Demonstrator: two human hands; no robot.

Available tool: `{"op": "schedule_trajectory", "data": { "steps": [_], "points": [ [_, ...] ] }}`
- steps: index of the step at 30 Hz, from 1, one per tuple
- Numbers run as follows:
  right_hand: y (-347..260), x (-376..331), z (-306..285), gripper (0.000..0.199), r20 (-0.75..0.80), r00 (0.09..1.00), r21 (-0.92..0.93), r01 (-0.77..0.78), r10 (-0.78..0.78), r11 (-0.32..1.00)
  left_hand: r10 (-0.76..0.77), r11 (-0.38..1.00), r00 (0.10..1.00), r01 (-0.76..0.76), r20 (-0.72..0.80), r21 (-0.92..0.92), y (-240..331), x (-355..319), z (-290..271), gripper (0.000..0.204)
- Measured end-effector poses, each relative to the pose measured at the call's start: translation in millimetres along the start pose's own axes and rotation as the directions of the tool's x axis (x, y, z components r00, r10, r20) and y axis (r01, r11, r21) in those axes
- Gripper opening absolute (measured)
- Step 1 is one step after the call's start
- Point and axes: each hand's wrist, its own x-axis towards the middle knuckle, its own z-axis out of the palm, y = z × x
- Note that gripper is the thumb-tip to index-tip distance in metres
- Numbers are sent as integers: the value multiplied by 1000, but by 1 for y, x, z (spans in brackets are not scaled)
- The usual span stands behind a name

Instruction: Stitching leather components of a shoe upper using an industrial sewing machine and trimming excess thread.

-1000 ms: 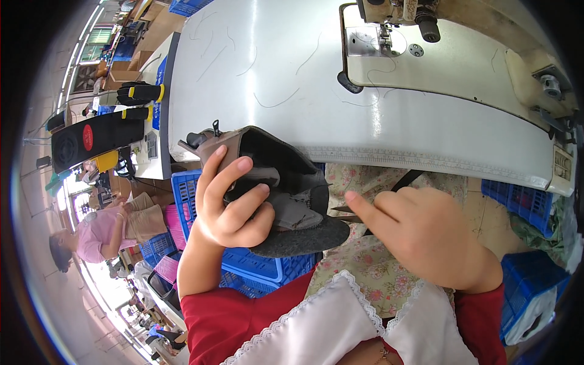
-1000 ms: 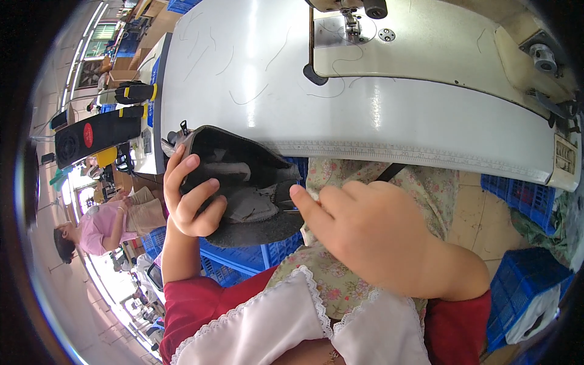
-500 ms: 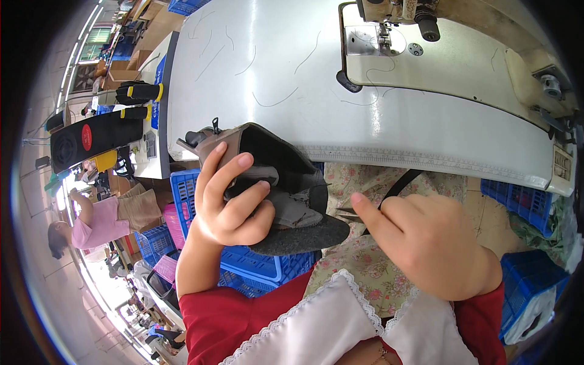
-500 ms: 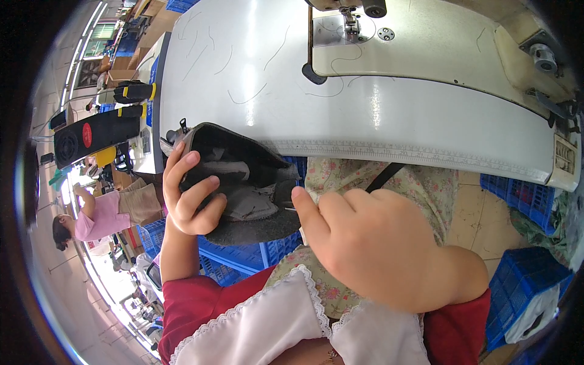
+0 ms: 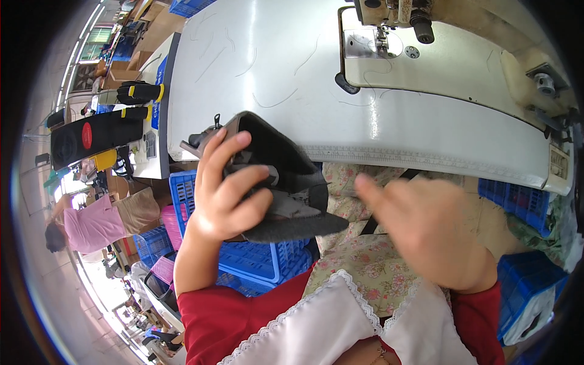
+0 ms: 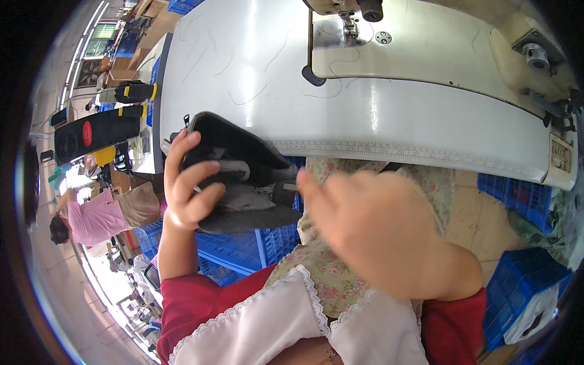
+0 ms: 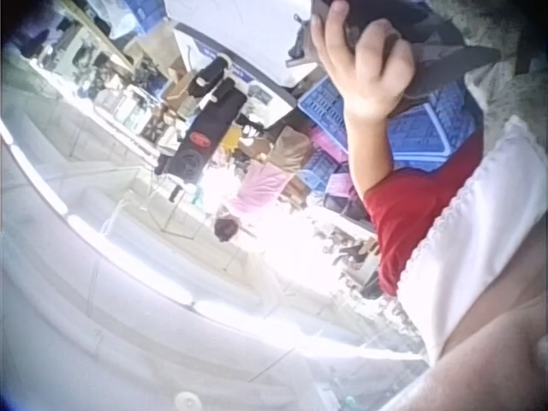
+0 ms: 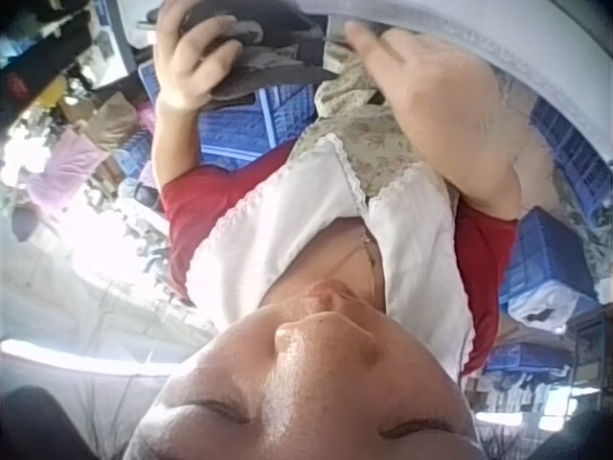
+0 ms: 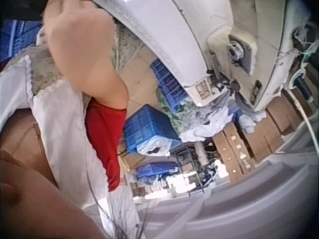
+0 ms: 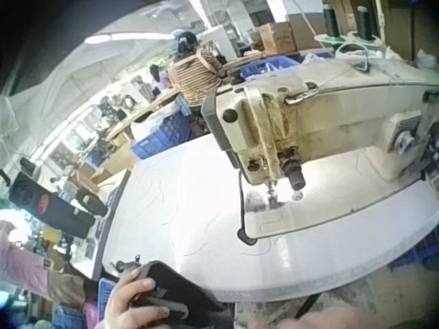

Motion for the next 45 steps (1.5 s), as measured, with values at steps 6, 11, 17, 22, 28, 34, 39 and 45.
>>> {"op": "schedule_trajectory", "data": {
  "steps": [6, 11, 17, 22, 28, 34, 39, 45],
  "points": [
    [36, 12, 26, 41, 0, 850, 836, -289, 527, 466, -486, 565, 810, 578, 329, -588, -21, 18, -2, 43],
    [24, 30, 46, 39, 11, 845, 993, -71, 534, 91, -468, 41, 616, 732, 634, -680, -7, 33, 2, 59],
    [19, 29, 40, 27, 251, 841, 967, -239, 480, -86, -389, 31, 664, 702, 638, -711, 2, 35, 4, 56],
    [20, 23, 50, 23, 284, 800, 959, -250, 529, -137, -372, 59, 692, 683, 618, -728, 8, 36, 4, 56],
    [14, 24, 47, 21, 302, 805, 944, -177, 511, -278, -343, -36, 637, 726, 691, -687, 14, 38, 2, 58],
    [11, 20, 52, 19, 303, 796, 939, -157, 523, -306, -325, -47, 635, 730, 701, -682, 18, 38, 0, 61],
    [14, 16, 56, 17, 272, 811, 954, -157, 518, -255, -325, -29, 651, 718, 686, -696, 20, 39, -1, 61],
    [13, 15, 48, 19, 269, 809, 961, -194, 523, -196, -301, -23, 640, 736, 707, -676, 22, 39, 1, 61]
  ]
}}
